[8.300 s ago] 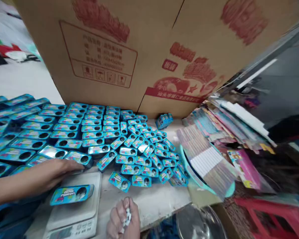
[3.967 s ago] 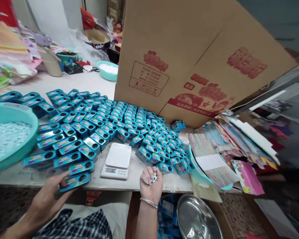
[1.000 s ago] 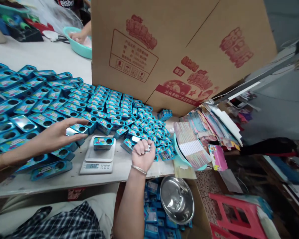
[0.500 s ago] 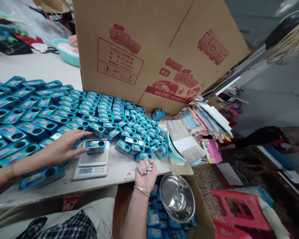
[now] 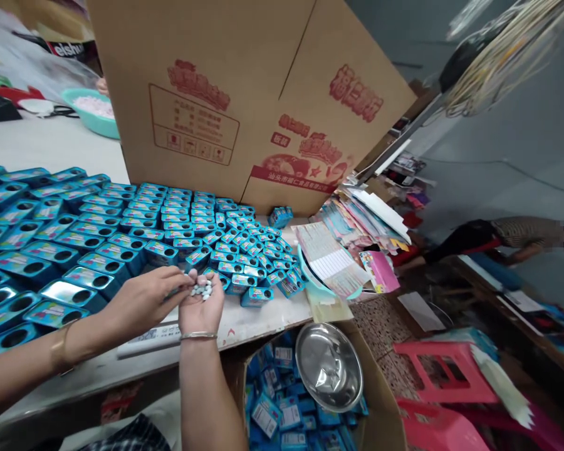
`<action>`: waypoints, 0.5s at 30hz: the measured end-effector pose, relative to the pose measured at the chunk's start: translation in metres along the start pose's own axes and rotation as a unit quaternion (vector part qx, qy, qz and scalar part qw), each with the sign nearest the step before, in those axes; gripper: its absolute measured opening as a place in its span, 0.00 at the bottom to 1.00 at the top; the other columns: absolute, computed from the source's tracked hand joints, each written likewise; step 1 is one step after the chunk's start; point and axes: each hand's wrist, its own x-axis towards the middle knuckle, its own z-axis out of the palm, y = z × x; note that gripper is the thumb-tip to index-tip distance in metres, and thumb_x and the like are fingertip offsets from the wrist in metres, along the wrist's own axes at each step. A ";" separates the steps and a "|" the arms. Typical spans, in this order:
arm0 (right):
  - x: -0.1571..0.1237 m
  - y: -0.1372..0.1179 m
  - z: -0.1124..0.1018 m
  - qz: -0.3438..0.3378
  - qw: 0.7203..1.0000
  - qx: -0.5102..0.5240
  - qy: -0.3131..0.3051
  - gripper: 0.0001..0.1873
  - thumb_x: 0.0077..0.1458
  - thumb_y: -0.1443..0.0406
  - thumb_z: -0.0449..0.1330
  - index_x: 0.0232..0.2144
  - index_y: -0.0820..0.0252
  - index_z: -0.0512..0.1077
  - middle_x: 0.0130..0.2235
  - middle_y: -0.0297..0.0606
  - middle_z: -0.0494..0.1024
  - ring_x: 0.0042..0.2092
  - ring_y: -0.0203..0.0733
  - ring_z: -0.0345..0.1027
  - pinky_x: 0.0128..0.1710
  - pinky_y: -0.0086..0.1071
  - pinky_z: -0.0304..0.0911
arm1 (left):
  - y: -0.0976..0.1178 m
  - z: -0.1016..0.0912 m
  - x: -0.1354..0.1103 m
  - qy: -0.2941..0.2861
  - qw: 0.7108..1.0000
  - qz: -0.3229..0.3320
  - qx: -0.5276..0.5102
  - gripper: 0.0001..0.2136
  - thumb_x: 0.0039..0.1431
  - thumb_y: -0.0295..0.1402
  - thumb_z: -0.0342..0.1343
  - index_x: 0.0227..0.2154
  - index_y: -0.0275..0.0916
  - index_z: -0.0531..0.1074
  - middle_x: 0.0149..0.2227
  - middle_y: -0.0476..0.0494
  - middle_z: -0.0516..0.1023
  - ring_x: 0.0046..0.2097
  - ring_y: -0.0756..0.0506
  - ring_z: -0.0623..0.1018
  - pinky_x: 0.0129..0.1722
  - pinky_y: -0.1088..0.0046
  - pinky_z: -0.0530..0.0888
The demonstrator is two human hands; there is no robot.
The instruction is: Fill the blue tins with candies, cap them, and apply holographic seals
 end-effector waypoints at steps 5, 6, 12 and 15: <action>-0.006 0.009 0.005 0.009 1.000 0.016 0.022 0.18 0.66 0.63 0.48 0.23 0.58 0.64 0.18 0.28 0.66 0.31 0.34 0.74 0.38 0.27 0.71 | -0.003 0.006 -0.002 -0.044 0.998 -0.011 0.041 0.16 0.68 0.37 0.45 0.40 0.40 0.78 0.44 0.39 0.79 0.47 0.41 0.78 0.44 0.66 0.73; -0.006 0.010 0.005 0.008 1.000 0.015 0.023 0.18 0.66 0.64 0.48 0.23 0.58 0.63 0.18 0.28 0.65 0.30 0.34 0.74 0.37 0.27 0.70 | -0.002 0.006 -0.002 -0.053 0.998 -0.014 0.038 0.16 0.68 0.37 0.45 0.40 0.40 0.78 0.45 0.39 0.79 0.47 0.41 0.78 0.45 0.66 0.72; -0.001 0.017 -0.008 -0.029 0.999 -0.022 0.006 0.14 0.62 0.63 0.53 0.24 0.57 0.62 0.19 0.26 0.65 0.29 0.34 0.72 0.38 0.32 0.72 | 0.004 0.002 0.005 -0.109 0.988 -0.102 -0.043 0.09 0.61 0.35 0.51 0.32 0.43 0.77 0.36 0.46 0.80 0.39 0.43 0.79 0.36 0.69 0.68; 0.005 0.019 -0.018 -0.052 0.996 -0.067 -0.026 0.12 0.57 0.62 0.58 0.24 0.56 0.62 0.19 0.25 0.65 0.30 0.36 0.72 0.43 0.38 0.73 | 0.002 0.003 0.006 -0.114 0.979 -0.135 -0.105 0.07 0.59 0.34 0.53 0.30 0.44 0.76 0.33 0.49 0.80 0.35 0.45 0.78 0.34 0.70 0.66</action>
